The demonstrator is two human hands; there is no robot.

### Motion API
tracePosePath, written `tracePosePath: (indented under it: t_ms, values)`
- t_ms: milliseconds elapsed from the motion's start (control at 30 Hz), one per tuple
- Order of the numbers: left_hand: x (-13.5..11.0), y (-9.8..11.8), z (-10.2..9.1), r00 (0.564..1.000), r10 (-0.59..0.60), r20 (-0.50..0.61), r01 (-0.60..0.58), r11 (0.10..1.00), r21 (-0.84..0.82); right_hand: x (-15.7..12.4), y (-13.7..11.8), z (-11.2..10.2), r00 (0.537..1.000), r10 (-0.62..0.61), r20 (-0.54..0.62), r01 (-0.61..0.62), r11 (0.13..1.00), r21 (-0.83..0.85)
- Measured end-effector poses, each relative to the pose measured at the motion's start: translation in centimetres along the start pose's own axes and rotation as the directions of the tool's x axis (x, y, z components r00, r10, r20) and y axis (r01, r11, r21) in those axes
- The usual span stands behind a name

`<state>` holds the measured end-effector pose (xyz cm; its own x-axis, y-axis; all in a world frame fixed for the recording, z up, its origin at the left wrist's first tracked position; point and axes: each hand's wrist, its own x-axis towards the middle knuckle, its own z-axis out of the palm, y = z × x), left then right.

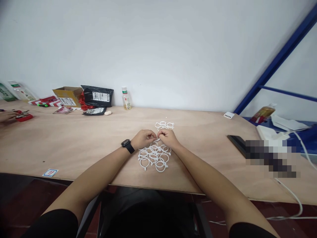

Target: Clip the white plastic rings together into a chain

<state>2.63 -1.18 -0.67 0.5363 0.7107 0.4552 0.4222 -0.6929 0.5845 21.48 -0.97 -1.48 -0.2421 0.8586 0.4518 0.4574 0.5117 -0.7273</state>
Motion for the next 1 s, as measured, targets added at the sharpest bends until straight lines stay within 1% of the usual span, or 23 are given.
tracePosePath:
  t_ms: [67,133,200,233,267,333,433,500,567,633,700,767,833,933,1000]
  values:
    - [0.0,-0.2,0.0,1.0,0.019,-0.02,-0.019,1.0,0.009,-0.1,0.1,-0.1,0.999,-0.045,-0.027,0.044,0.998,-0.041]
    - [0.0,-0.5,-0.2,0.998,0.028,-0.055,-0.026,0.999,0.035,-0.1,0.3,-0.4,0.991,-0.108,-0.084,0.098,0.989,-0.114]
    - [0.0,-0.8,-0.4,0.997,0.011,-0.078,-0.005,0.997,0.074,0.0,0.7,-0.9,0.977,-0.165,-0.138,0.138,0.972,-0.188]
    - [0.0,-1.0,-0.6,0.998,-0.002,-0.07,0.008,0.996,0.088,0.0,1.0,-1.1,0.971,-0.181,-0.155,0.146,0.966,-0.215]
    - [0.0,-1.1,-0.7,0.999,-0.016,-0.046,0.02,0.995,0.097,0.1,1.3,-1.3,0.969,-0.186,-0.162,0.145,0.961,-0.235]
    - [-0.1,-1.2,-0.8,0.999,-0.025,0.042,0.02,0.995,0.102,0.2,2.0,-1.6,0.975,-0.168,-0.148,0.126,0.958,-0.258]
    - [-0.3,-1.3,-0.7,0.979,0.026,0.202,-0.048,0.993,0.105,0.3,2.6,-1.5,0.984,-0.143,-0.11,0.108,0.956,-0.274]
    - [-0.3,-1.3,-0.5,0.959,0.062,0.276,-0.097,0.989,0.115,0.3,2.5,-1.3,0.983,-0.167,-0.083,0.139,0.952,-0.271]
    - [-0.2,-1.3,-0.4,0.948,0.058,0.312,-0.104,0.986,0.134,0.2,2.2,-1.1,0.977,-0.205,-0.05,0.187,0.949,-0.253]
    - [-0.2,-1.3,-0.3,0.948,0.01,0.319,-0.063,0.986,0.155,0.1,1.8,-0.9,0.972,-0.236,-0.008,0.228,0.946,-0.231]
    - [-0.1,-1.2,-0.3,0.948,-0.058,0.314,0.004,0.986,0.169,0.0,1.5,-0.8,0.967,-0.253,0.026,0.253,0.942,-0.219]
    - [-0.1,-1.1,-0.4,0.945,-0.132,0.3,0.079,0.98,0.183,0.0,1.4,-0.9,0.966,-0.255,0.039,0.257,0.94,-0.222]
    - [-0.1,-1.0,-0.4,0.939,-0.184,0.292,0.127,0.971,0.203,0.0,1.4,-0.9,0.969,-0.245,0.038,0.247,0.942,-0.227]
    - [-0.1,-1.0,-0.5,0.943,-0.195,0.268,0.127,0.96,0.251,0.0,1.5,-1.0,0.972,-0.232,0.018,0.23,0.944,-0.238]
    - [-0.1,-1.0,-0.7,0.958,-0.2,0.203,0.141,0.951,0.275,0.0,1.4,-1.1,0.97,-0.242,0.005,0.236,0.941,-0.244]
